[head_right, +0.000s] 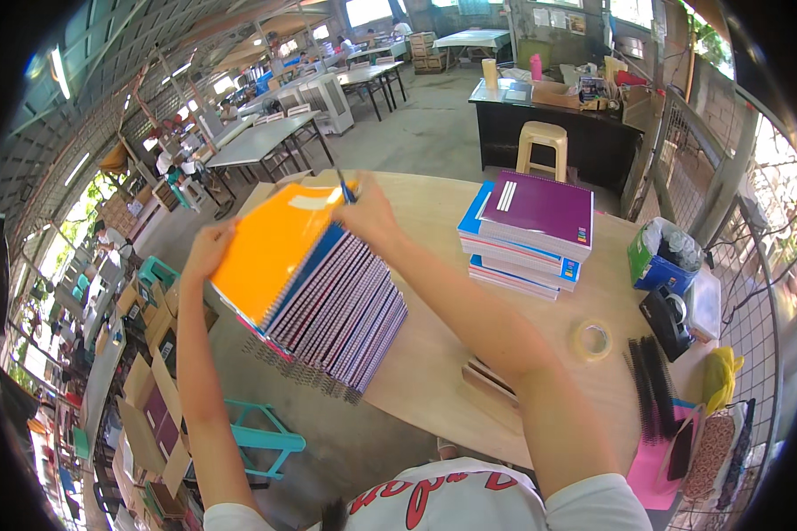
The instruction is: The person prepares notebooks by inserting a spiral binding through the holes of paper stacks and colorful covers, then uses a tool to trim or secure the ends of the spirals before stacking the finished notebooks into piles on a table.
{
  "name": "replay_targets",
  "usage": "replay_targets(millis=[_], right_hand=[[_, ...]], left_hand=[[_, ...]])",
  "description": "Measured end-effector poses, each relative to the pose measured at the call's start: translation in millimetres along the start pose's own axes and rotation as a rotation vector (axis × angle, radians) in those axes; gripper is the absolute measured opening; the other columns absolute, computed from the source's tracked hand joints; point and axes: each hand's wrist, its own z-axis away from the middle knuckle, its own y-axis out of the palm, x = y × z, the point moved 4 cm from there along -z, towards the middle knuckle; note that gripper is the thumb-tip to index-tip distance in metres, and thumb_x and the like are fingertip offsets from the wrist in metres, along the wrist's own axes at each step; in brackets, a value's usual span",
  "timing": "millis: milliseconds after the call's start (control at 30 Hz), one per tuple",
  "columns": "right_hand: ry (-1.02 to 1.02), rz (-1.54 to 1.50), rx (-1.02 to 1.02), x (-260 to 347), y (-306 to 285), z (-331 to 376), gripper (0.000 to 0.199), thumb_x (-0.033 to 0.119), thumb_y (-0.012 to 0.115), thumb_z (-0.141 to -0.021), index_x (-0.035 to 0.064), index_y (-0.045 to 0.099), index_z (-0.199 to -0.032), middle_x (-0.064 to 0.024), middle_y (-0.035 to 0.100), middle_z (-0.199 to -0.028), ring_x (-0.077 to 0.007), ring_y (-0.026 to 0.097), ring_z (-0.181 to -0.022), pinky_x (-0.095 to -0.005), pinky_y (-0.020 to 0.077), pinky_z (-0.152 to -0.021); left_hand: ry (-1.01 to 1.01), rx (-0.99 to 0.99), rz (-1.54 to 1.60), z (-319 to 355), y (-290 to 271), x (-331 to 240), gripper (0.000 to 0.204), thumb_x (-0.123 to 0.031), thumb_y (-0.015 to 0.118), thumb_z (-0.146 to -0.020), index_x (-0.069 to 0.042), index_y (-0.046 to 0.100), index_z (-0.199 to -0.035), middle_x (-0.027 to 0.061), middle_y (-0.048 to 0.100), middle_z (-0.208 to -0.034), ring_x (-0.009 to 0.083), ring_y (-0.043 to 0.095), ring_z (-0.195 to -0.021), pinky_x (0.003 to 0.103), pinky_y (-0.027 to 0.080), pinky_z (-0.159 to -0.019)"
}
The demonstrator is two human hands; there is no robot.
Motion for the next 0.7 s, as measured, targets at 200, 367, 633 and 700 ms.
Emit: replay_targets(millis=[200,367,633,700], right_hand=[[-0.048,0.521,-0.01,-50.4,-4.1,5.5,0.075,0.025,0.084,-0.068,-0.0032,0.052,-0.13,-0.0246,0.062,-0.118,-0.0331,0.063,-0.107,-0.0401,0.0498,-0.096],[0.026,0.464,0.073,-57.8,-8.9,-0.3,0.084,0.033,0.089,-0.065,-0.0021,0.052,-0.132,-0.0245,0.055,-0.128,-0.0379,0.058,-0.117,-0.0418,0.0478,-0.101],[-0.217,0.537,-0.054,-48.8,-103.9,64.8,0.061,0.029,0.084,-0.077,0.0064,0.06,-0.128,-0.013,0.064,-0.109,-0.0276,0.063,-0.104,-0.0375,0.0495,-0.091],[-0.12,0.639,-0.032,-40.9,-139.9,111.7,0.056,0.026,0.083,-0.079,0.008,0.061,-0.127,-0.0078,0.065,-0.1,-0.0223,0.063,-0.092,-0.0357,0.0498,-0.084]], left_hand=[[0.046,-0.047,-0.207,25.9,51.1,33.9,0.036,-0.03,0.054,-0.101,-0.009,0.066,-0.128,0.0171,0.071,-0.11,0.0317,0.068,-0.1,0.036,0.049,-0.091],[-0.042,0.052,0.061,21.1,60.1,46.0,0.034,-0.027,0.057,-0.1,-0.011,0.066,-0.129,0.0188,0.067,-0.121,0.0322,0.067,-0.105,0.037,0.049,-0.093],[0.27,-0.768,0.22,117.0,10.4,-175.1,0.04,-0.023,0.056,-0.099,0.006,0.063,-0.125,0.0229,0.058,-0.138,0.031,0.061,-0.119,0.041,0.045,-0.104],[0.224,-0.312,0.749,126.5,63.2,-215.4,0.036,-0.025,0.064,-0.085,0.003,0.069,-0.109,0.0199,0.067,-0.116,0.0289,0.066,-0.107,0.039,0.048,-0.099]])
